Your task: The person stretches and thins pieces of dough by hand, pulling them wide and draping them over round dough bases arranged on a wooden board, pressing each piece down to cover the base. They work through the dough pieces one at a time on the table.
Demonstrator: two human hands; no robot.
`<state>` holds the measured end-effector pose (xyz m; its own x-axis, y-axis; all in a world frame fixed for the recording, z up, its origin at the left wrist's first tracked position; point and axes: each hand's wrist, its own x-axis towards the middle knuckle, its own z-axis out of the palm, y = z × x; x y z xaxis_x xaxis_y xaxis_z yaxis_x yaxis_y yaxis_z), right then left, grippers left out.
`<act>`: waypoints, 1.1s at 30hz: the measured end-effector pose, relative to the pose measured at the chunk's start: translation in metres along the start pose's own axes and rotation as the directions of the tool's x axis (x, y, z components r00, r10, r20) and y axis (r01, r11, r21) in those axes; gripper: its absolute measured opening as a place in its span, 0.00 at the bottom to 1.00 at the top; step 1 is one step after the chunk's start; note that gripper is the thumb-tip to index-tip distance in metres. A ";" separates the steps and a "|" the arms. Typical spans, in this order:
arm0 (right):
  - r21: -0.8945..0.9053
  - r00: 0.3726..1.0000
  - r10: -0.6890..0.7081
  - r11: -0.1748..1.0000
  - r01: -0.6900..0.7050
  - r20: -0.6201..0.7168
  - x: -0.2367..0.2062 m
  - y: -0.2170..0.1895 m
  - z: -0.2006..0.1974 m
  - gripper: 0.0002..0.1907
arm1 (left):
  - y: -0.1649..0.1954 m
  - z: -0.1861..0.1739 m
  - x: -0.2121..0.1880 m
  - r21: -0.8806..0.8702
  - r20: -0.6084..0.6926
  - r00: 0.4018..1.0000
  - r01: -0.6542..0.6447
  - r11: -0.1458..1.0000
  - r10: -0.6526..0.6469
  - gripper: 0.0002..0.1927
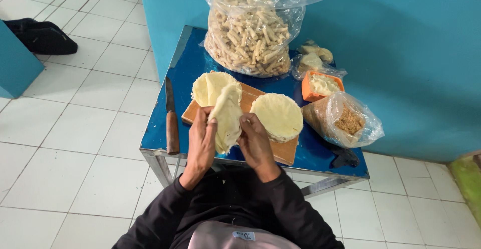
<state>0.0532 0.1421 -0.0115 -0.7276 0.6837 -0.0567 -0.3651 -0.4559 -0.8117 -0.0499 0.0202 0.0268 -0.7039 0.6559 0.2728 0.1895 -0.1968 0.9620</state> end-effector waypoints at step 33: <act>0.548 0.976 0.213 0.813 -0.197 0.035 -0.028 0.002 -0.057 0.17 | -0.017 -0.041 0.029 -0.869 0.188 0.944 0.288 0.402 -0.271 0.26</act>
<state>0.1060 0.1548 -0.0453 -0.8087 0.5505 -0.2073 -0.4718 -0.8175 -0.3302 -0.1013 0.0126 0.0181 -0.5872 0.8095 -0.0005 -0.7217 -0.5232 0.4532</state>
